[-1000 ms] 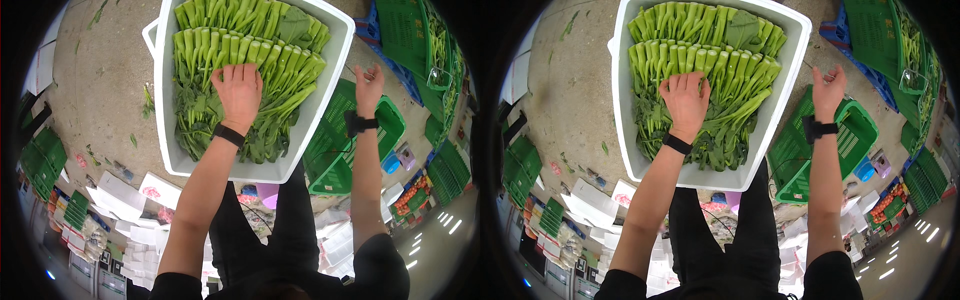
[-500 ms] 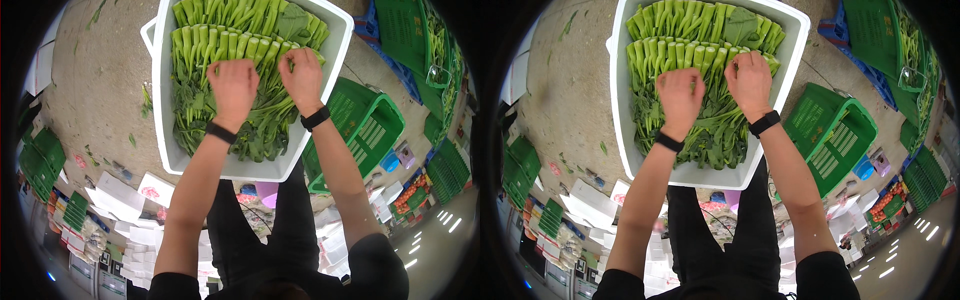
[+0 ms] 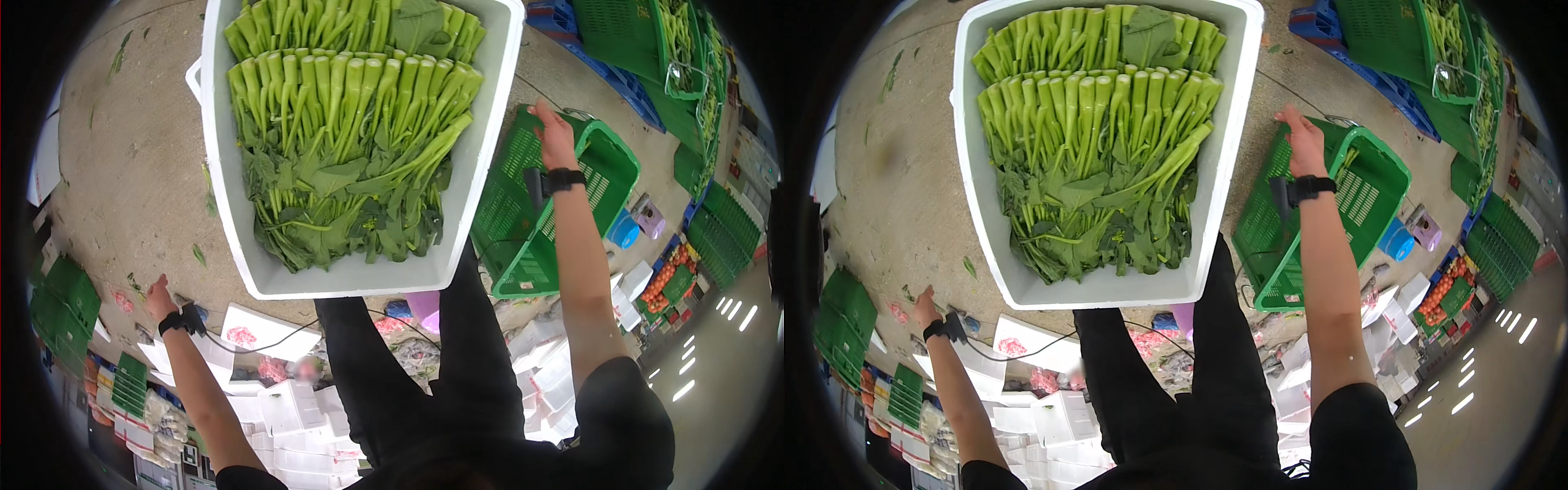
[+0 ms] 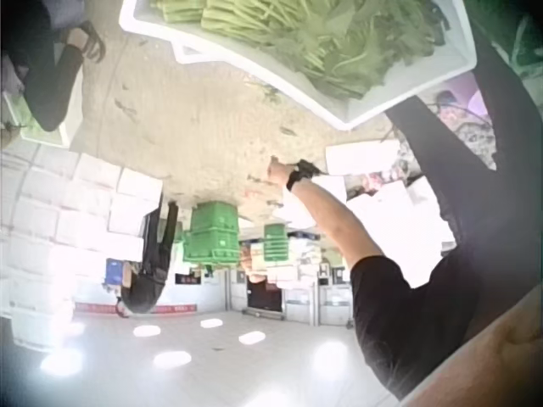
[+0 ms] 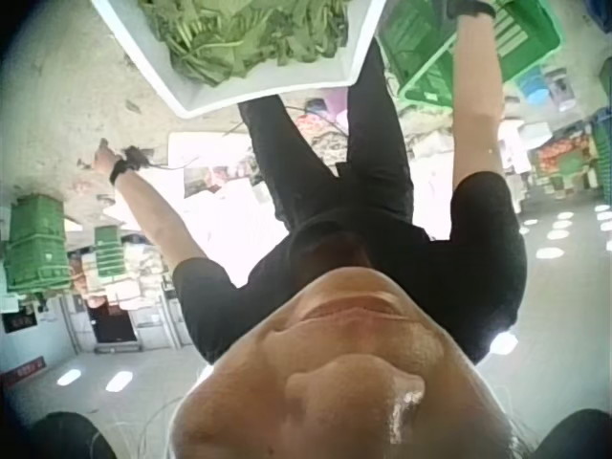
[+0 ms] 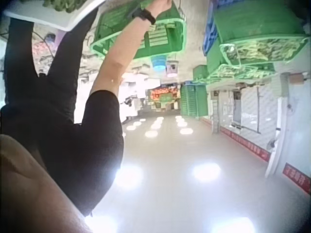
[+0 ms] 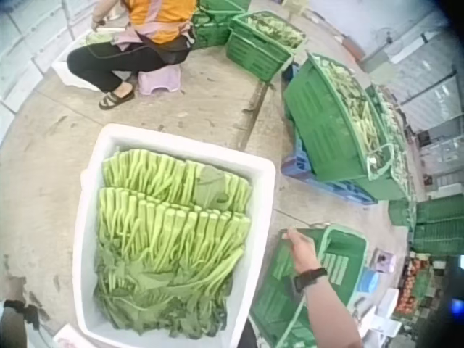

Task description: Transferring and organizing green leafy vegetables from white crates into a green basket.

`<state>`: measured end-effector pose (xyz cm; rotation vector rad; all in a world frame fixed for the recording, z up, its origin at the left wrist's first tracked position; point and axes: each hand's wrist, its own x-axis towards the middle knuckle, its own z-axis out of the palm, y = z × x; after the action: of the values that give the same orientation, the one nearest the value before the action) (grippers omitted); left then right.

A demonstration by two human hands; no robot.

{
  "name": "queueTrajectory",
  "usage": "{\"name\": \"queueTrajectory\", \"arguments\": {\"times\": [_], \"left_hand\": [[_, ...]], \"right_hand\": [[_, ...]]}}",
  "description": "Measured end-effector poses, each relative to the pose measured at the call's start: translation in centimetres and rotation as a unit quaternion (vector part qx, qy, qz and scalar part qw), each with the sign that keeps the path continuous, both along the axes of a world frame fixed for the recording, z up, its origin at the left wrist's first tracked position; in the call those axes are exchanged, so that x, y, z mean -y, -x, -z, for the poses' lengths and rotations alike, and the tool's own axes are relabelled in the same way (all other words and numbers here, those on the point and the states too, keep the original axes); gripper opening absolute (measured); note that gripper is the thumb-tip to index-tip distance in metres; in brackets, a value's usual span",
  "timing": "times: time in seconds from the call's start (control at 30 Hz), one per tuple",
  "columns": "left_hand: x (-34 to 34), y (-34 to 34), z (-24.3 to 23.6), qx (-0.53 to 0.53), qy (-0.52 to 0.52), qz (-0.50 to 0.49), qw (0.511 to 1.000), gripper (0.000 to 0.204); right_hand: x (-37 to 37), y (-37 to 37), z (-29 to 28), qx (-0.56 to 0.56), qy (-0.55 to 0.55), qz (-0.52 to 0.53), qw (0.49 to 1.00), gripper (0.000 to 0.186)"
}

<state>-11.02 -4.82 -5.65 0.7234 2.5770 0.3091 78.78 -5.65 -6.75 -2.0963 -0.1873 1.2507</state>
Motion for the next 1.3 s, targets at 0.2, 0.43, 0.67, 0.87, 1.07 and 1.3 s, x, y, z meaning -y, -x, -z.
{"name": "queueTrajectory", "arguments": {"times": [0.2,0.43,0.67,0.87,1.07,1.3], "left_hand": [[-0.1,-5.3,1.9,0.071,0.082,0.001,0.994,0.058],[0.4,-9.9,1.4,0.133,0.020,0.236,0.962,0.070],[-0.2,-4.2,0.9,0.166,0.131,0.024,0.977,0.072],[-0.7,-23.1,-2.4,-0.344,-0.021,0.380,0.858,0.030],[-4.8,-42.3,-7.8,0.119,-0.183,0.447,0.867,0.015],[-3.1,-54.1,-5.6,0.198,-0.182,0.480,0.835,0.015]], "right_hand": [[-0.1,2.5,-0.1,0.065,0.051,-0.011,0.997,0.046],[1.2,4.1,1.5,-0.009,-0.088,0.002,0.996,0.050],[1.6,3.4,3.1,-0.054,0.088,0.019,0.994,0.084],[2.6,6.8,-1.8,0.306,-0.006,-0.092,0.947,0.078],[-1.7,19.3,-6.1,0.339,-0.199,-0.243,0.887,0.027],[-3.7,18.2,-2.5,0.378,-0.065,-0.207,0.900,0.017]]}}
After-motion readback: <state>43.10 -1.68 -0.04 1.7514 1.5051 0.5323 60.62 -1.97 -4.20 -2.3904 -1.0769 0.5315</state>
